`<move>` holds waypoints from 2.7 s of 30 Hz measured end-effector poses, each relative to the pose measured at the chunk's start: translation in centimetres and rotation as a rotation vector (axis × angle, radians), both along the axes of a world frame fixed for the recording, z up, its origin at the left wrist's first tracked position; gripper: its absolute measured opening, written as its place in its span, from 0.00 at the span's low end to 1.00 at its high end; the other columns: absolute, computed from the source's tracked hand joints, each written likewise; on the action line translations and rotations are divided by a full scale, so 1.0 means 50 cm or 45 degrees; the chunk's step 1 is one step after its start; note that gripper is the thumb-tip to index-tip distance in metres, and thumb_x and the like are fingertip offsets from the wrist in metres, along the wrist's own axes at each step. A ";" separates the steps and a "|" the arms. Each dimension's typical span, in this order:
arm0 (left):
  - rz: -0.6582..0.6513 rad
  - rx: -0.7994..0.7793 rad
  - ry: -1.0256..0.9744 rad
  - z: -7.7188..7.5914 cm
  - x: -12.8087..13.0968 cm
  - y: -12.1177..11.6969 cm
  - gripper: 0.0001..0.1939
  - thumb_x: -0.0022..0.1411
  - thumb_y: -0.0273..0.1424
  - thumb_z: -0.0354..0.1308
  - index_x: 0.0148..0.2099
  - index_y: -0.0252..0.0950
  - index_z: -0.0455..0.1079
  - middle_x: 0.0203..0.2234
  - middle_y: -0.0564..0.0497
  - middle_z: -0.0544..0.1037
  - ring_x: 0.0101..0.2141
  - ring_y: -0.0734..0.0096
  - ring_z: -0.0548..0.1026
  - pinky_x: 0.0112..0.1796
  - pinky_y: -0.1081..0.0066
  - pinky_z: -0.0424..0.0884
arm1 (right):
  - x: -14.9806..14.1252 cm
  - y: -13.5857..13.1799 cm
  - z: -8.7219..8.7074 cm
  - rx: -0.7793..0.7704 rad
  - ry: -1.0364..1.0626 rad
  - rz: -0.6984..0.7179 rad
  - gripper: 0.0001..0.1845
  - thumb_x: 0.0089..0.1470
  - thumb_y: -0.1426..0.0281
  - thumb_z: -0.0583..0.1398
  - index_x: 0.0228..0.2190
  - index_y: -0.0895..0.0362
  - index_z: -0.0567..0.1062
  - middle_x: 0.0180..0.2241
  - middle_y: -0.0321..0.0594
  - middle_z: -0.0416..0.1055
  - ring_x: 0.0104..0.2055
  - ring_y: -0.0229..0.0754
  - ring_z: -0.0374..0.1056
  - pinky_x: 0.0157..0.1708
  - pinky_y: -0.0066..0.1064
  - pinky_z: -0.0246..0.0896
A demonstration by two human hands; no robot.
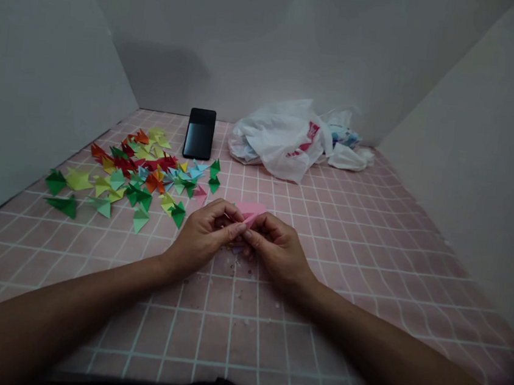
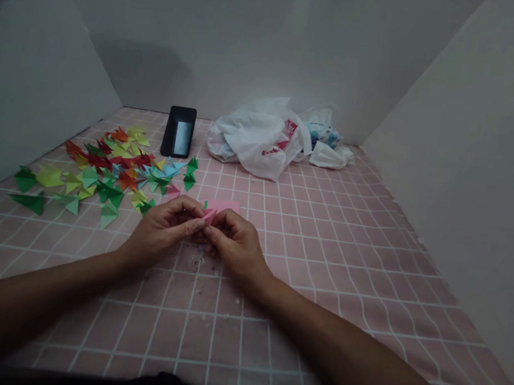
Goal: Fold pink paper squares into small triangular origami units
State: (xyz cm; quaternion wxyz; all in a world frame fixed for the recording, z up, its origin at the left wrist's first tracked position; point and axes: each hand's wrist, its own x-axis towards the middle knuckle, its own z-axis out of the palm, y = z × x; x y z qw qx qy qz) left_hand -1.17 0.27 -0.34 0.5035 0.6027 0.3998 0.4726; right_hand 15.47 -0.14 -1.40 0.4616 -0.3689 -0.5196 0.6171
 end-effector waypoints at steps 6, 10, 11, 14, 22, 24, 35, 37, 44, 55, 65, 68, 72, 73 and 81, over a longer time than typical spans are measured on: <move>0.046 0.181 0.114 -0.008 -0.003 0.003 0.02 0.61 0.28 0.62 0.37 0.35 0.73 0.32 0.52 0.73 0.34 0.74 0.73 0.35 0.74 0.71 | 0.002 0.002 -0.006 0.033 -0.018 0.014 0.10 0.53 0.64 0.66 0.29 0.56 0.73 0.25 0.32 0.71 0.23 0.32 0.64 0.23 0.27 0.61; 0.046 0.304 0.142 -0.013 -0.005 0.004 0.01 0.62 0.27 0.62 0.37 0.36 0.75 0.33 0.51 0.74 0.36 0.72 0.74 0.37 0.72 0.71 | 0.004 0.003 -0.007 0.057 -0.061 0.013 0.07 0.54 0.66 0.65 0.29 0.56 0.74 0.25 0.32 0.70 0.23 0.32 0.64 0.24 0.27 0.61; 0.046 0.327 0.152 -0.013 -0.006 0.004 0.01 0.62 0.26 0.62 0.37 0.36 0.75 0.33 0.51 0.74 0.36 0.72 0.74 0.37 0.72 0.71 | 0.004 0.003 -0.007 0.057 -0.063 0.005 0.08 0.54 0.66 0.65 0.29 0.56 0.74 0.24 0.32 0.70 0.22 0.32 0.64 0.23 0.27 0.61; 0.073 0.405 0.227 -0.011 -0.009 0.004 0.02 0.63 0.25 0.62 0.38 0.36 0.75 0.33 0.51 0.75 0.35 0.72 0.74 0.36 0.72 0.72 | 0.004 0.003 -0.006 0.051 -0.024 -0.014 0.07 0.54 0.66 0.65 0.30 0.55 0.73 0.23 0.30 0.70 0.22 0.32 0.65 0.23 0.26 0.61; 0.231 1.087 0.744 -0.027 -0.009 0.003 0.09 0.69 0.25 0.56 0.48 0.34 0.73 0.36 0.47 0.75 0.37 0.70 0.75 0.38 0.70 0.75 | 0.006 0.009 -0.012 -0.014 0.090 -0.085 0.10 0.56 0.64 0.64 0.32 0.55 0.70 0.22 0.31 0.72 0.22 0.34 0.69 0.25 0.27 0.66; 0.209 1.205 0.933 -0.027 -0.012 -0.002 0.11 0.70 0.25 0.53 0.52 0.33 0.71 0.37 0.46 0.76 0.36 0.69 0.76 0.36 0.71 0.76 | 0.006 0.007 -0.012 0.000 0.082 -0.060 0.11 0.57 0.62 0.64 0.32 0.56 0.70 0.22 0.32 0.73 0.23 0.35 0.70 0.26 0.28 0.66; 0.181 1.415 1.296 -0.009 -0.004 -0.017 0.09 0.70 0.27 0.53 0.47 0.28 0.71 0.34 0.43 0.79 0.31 0.67 0.79 0.28 0.71 0.77 | 0.002 0.001 -0.002 -0.032 -0.044 -0.170 0.09 0.54 0.63 0.63 0.31 0.56 0.73 0.24 0.33 0.72 0.24 0.36 0.70 0.26 0.30 0.68; 0.161 1.385 1.260 -0.008 -0.002 -0.019 0.09 0.70 0.29 0.53 0.48 0.29 0.71 0.35 0.43 0.79 0.32 0.67 0.79 0.28 0.72 0.76 | 0.004 0.004 -0.002 0.010 -0.103 -0.220 0.07 0.53 0.65 0.63 0.30 0.56 0.74 0.25 0.34 0.72 0.26 0.36 0.69 0.26 0.29 0.67; 0.183 0.808 0.778 0.001 -0.003 -0.017 0.09 0.70 0.33 0.52 0.47 0.34 0.69 0.34 0.48 0.77 0.31 0.71 0.76 0.30 0.72 0.73 | 0.011 0.011 -0.002 0.124 -0.274 -0.260 0.05 0.53 0.69 0.60 0.28 0.57 0.75 0.23 0.34 0.71 0.24 0.35 0.65 0.24 0.27 0.61; -0.076 -0.456 0.069 0.006 0.010 -0.009 0.15 0.62 0.43 0.60 0.38 0.36 0.69 0.23 0.54 0.74 0.22 0.75 0.74 0.19 0.78 0.69 | 0.017 -0.002 0.009 0.329 -0.534 -0.222 0.06 0.56 0.72 0.60 0.27 0.56 0.74 0.25 0.35 0.71 0.28 0.36 0.65 0.28 0.29 0.57; -0.091 -0.596 -0.159 0.001 0.014 -0.008 0.14 0.55 0.37 0.67 0.37 0.36 0.68 0.26 0.56 0.73 0.26 0.76 0.74 0.26 0.75 0.75 | 0.014 0.001 0.004 0.184 -0.418 -0.205 0.08 0.55 0.67 0.62 0.26 0.56 0.73 0.22 0.34 0.69 0.25 0.36 0.63 0.24 0.28 0.56; -0.085 -0.621 -0.172 0.001 0.016 -0.007 0.15 0.54 0.36 0.68 0.37 0.35 0.68 0.26 0.56 0.73 0.26 0.76 0.74 0.26 0.76 0.75 | 0.014 0.000 0.005 0.158 -0.383 -0.173 0.08 0.56 0.67 0.61 0.26 0.56 0.73 0.20 0.32 0.67 0.22 0.35 0.61 0.23 0.28 0.55; -0.080 -0.623 -0.191 0.002 0.016 -0.009 0.13 0.56 0.36 0.67 0.37 0.35 0.68 0.27 0.55 0.73 0.26 0.77 0.74 0.28 0.75 0.75 | 0.014 -0.001 0.006 0.186 -0.393 -0.169 0.07 0.56 0.68 0.60 0.27 0.56 0.72 0.21 0.32 0.67 0.22 0.35 0.62 0.24 0.28 0.56; -0.075 -0.622 -0.196 0.003 0.016 -0.010 0.12 0.57 0.37 0.66 0.37 0.35 0.69 0.27 0.55 0.73 0.26 0.77 0.74 0.28 0.75 0.76 | 0.014 -0.002 0.006 0.201 -0.411 -0.175 0.07 0.56 0.68 0.60 0.27 0.56 0.73 0.21 0.33 0.67 0.23 0.35 0.62 0.24 0.28 0.56; -0.050 -0.613 -0.215 0.002 0.016 -0.011 0.11 0.57 0.36 0.65 0.37 0.35 0.69 0.28 0.55 0.72 0.26 0.77 0.73 0.28 0.74 0.77 | 0.015 -0.005 0.008 0.285 -0.499 -0.206 0.08 0.56 0.69 0.60 0.25 0.55 0.72 0.22 0.34 0.68 0.27 0.37 0.63 0.25 0.29 0.56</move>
